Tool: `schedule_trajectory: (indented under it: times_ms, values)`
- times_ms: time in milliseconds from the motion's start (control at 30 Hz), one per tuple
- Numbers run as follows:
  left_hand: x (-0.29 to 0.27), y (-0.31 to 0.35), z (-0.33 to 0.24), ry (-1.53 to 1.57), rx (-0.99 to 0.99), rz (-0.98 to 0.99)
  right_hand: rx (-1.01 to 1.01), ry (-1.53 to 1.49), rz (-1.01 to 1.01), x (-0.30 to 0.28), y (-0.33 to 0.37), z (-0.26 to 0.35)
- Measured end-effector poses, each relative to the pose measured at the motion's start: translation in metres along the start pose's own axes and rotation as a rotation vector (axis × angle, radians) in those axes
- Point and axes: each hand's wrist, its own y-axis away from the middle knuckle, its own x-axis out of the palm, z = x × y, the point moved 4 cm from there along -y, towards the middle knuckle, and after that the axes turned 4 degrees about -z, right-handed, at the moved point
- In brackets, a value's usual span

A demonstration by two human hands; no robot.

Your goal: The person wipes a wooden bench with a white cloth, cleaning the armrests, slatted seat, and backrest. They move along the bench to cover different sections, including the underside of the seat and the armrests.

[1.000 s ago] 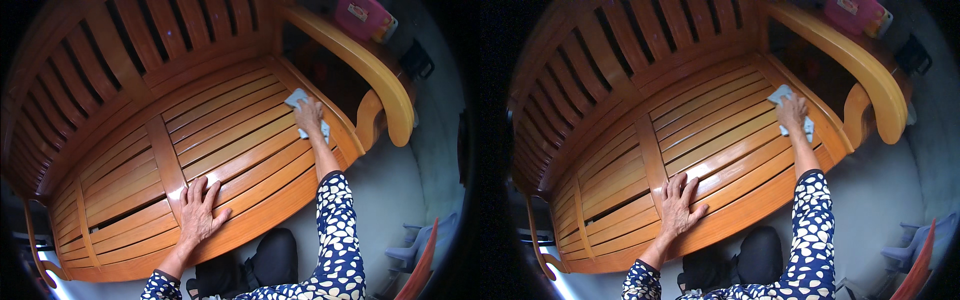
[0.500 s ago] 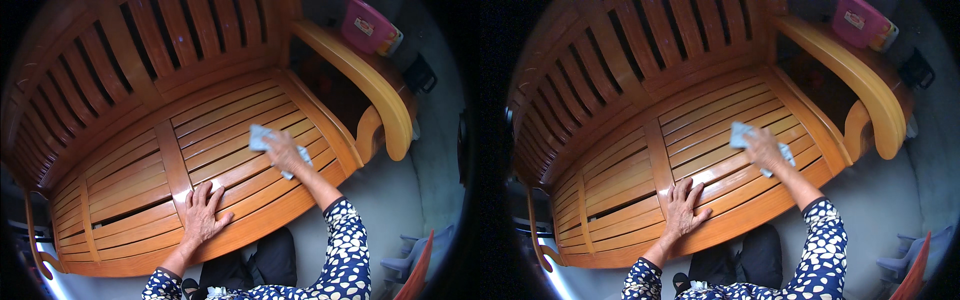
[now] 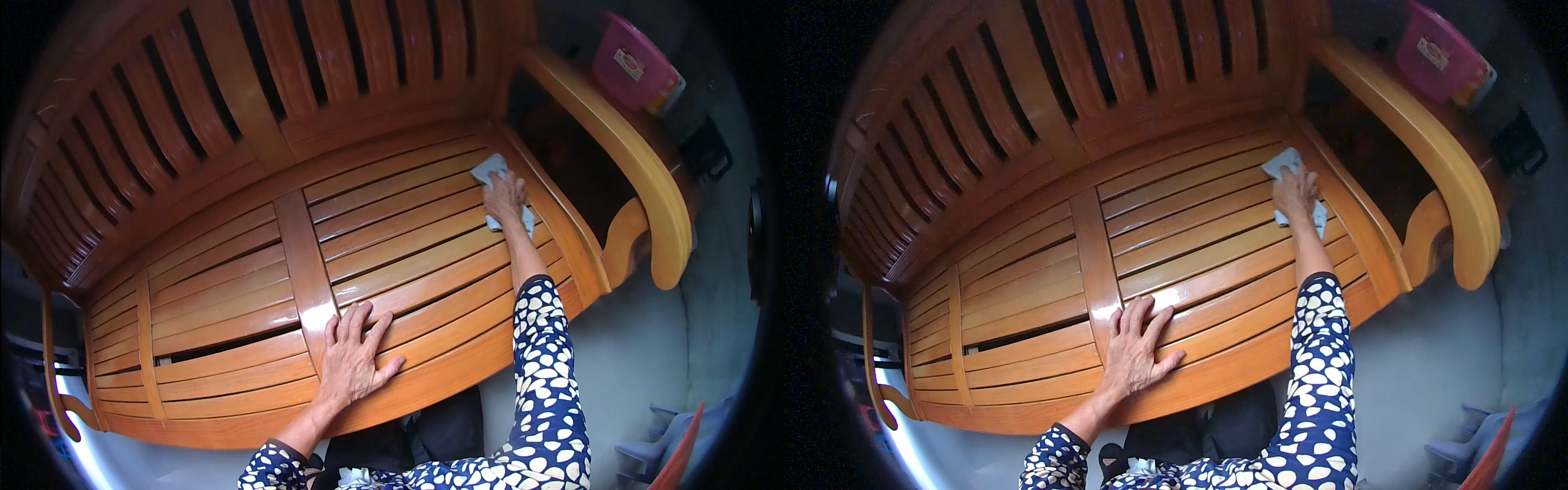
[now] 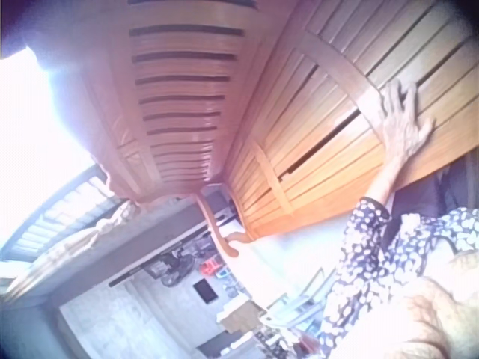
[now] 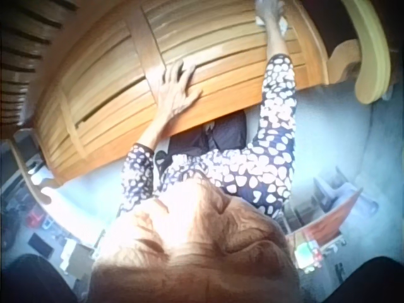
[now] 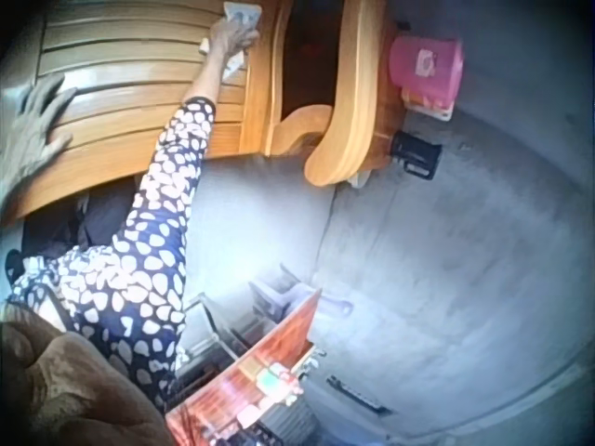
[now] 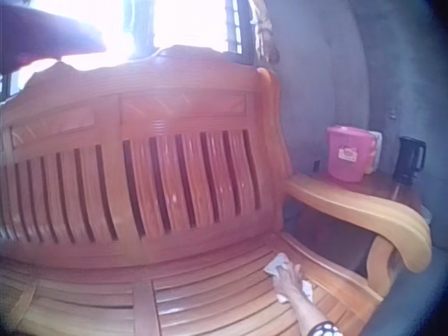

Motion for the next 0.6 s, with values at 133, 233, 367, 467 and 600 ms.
schedule_trajectory:
  times_ms: [133,233,367,467,600]
  values:
    - [0.002,0.001,0.000,-0.017,0.007,-0.004,-0.201,-0.114,0.071,0.011,0.023,0.029]
    - [0.005,-0.002,0.000,-0.005,0.016,0.013,-0.359,-0.185,0.138,0.007,0.057,0.051]
    - [0.004,-0.001,-0.002,-0.017,0.027,0.014,-0.665,-0.379,0.195,-0.010,0.120,0.082]
    - [0.001,0.002,0.006,-0.053,0.011,0.023,-0.856,-0.521,0.260,-0.051,0.169,0.120]
    - [-0.001,-0.002,0.003,-0.034,0.021,0.050,-0.658,-0.449,0.269,-0.027,0.133,0.102]
